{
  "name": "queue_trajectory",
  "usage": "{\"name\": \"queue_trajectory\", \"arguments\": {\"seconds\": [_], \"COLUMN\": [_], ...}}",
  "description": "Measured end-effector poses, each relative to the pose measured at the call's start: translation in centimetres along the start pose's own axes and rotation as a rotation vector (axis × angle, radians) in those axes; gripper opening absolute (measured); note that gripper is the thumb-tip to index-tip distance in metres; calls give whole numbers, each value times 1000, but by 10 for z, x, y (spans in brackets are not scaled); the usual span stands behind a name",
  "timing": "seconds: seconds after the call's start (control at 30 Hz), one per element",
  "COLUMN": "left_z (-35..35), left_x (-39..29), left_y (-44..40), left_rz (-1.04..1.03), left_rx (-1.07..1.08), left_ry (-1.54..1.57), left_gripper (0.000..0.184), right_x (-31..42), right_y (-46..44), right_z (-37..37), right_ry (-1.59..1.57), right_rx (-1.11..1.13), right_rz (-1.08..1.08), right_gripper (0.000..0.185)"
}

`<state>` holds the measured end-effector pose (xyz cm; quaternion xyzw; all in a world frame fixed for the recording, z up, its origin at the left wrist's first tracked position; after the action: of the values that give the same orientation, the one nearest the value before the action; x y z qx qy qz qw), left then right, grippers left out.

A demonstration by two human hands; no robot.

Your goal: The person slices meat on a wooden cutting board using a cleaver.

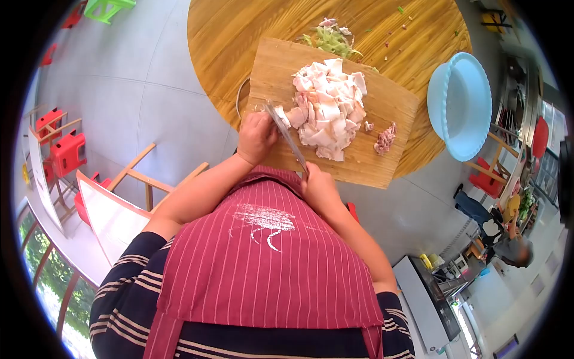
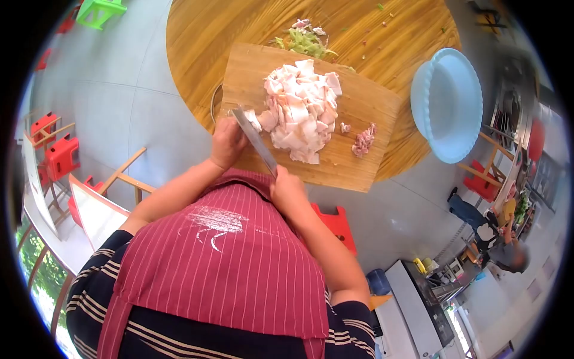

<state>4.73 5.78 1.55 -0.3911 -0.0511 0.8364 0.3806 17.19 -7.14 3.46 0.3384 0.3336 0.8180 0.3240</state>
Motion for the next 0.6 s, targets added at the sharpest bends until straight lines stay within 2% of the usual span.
{"name": "queue_trajectory", "arguments": {"seconds": [0.1, 0.37, 0.43, 0.47, 0.53, 0.57, 0.6], "left_z": [-1, 0, 0, 1, 3, 5, 5], "left_x": [-1, 7, 5, 6, 5, 4, 3], "left_y": [0, 0, 2, 3, 3, 4, 4], "left_rz": [-11, -17, -5, 15, 2, -6, 2], "left_rx": [0, 13, 11, 8, -34, -77, -80], "left_ry": [13, 31, 25, 22, 26, 32, 33], "left_gripper": [29, 27, 27, 26, 26, 25, 25], "right_x": [-8, 48, 48, 40, 8, 1, -5], "right_y": [7, -74, -75, -77, -82, -75, -58], "right_z": [1, -8, -3, -4, 0, 5, 16], "right_ry": [60, 71, -12, -15, -347, -342, -515], "right_rx": [42, -48, -90, -94, -1, -1, 28], "right_rz": [-102, 22, 167, 170, -19, -17, -105], "right_gripper": [29, 23, 22, 22, 24, 24, 24]}}
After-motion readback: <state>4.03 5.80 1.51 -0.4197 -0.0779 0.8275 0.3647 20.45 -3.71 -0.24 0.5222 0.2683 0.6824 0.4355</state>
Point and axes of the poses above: each hand's wrist, its own y-axis away from the middle knuckle, its own z-axis out of the back of the hand, x = y × z, the point moved 8 cm from there along -y, towards the middle knuckle, and after that the axes turned 15 degrees about -z, right-handed, at the moved point
